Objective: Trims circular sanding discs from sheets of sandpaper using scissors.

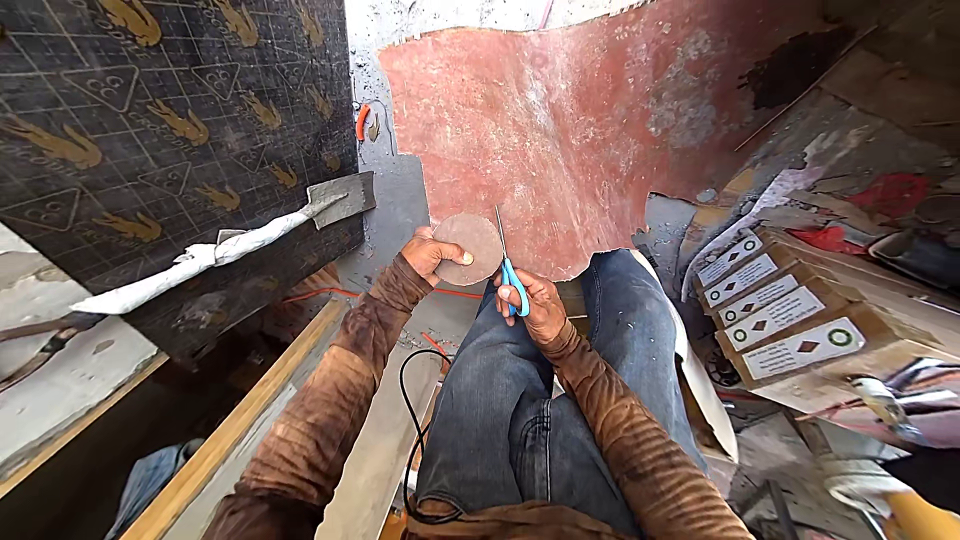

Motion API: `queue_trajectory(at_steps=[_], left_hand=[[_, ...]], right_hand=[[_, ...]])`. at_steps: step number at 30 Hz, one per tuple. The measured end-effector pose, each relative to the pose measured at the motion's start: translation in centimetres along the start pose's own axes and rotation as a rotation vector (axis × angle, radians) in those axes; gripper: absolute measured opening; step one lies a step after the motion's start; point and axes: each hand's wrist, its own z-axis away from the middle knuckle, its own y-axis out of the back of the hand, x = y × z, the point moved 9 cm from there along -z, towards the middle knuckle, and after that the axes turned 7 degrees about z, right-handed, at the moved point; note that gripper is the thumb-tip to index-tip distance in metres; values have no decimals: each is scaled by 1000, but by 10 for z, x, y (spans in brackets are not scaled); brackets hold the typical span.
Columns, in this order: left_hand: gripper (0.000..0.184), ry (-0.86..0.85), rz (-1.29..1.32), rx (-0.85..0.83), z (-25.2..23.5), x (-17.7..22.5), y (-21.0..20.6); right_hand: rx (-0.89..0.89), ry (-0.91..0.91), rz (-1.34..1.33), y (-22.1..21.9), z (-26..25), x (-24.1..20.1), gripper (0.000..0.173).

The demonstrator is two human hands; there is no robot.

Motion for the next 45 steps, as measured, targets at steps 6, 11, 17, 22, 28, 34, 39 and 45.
queue_trajectory(at_steps=[6,11,17,22,28,34,39,45], left_hand=[[46,-83,-159,-35,45,59,-24],[47,-122,-288,-29,68,98,-28],[48,-85,-272,-37,78,97,-31],[45,-90,-290,-29,92,86,-33],[38,-120,-209,-50,101,87,-37],[38,-123,-162,-45,106,88,-37],[38,-110,-144,-20,107,88,-33],[41,-66,-97,-60,114,80,-29]], right_hand=[[-101,128,35,-32,3,-29,34],[-289,32,-89,-66,4,-49,45],[-322,-69,-265,-69,9,-51,68],[-404,-32,-398,-56,10,-45,63],[-432,102,-375,-58,13,-64,47],[-352,244,-248,-59,14,-71,36],[-275,243,-97,-54,16,-76,35],[-458,231,-220,-58,20,-81,43]])
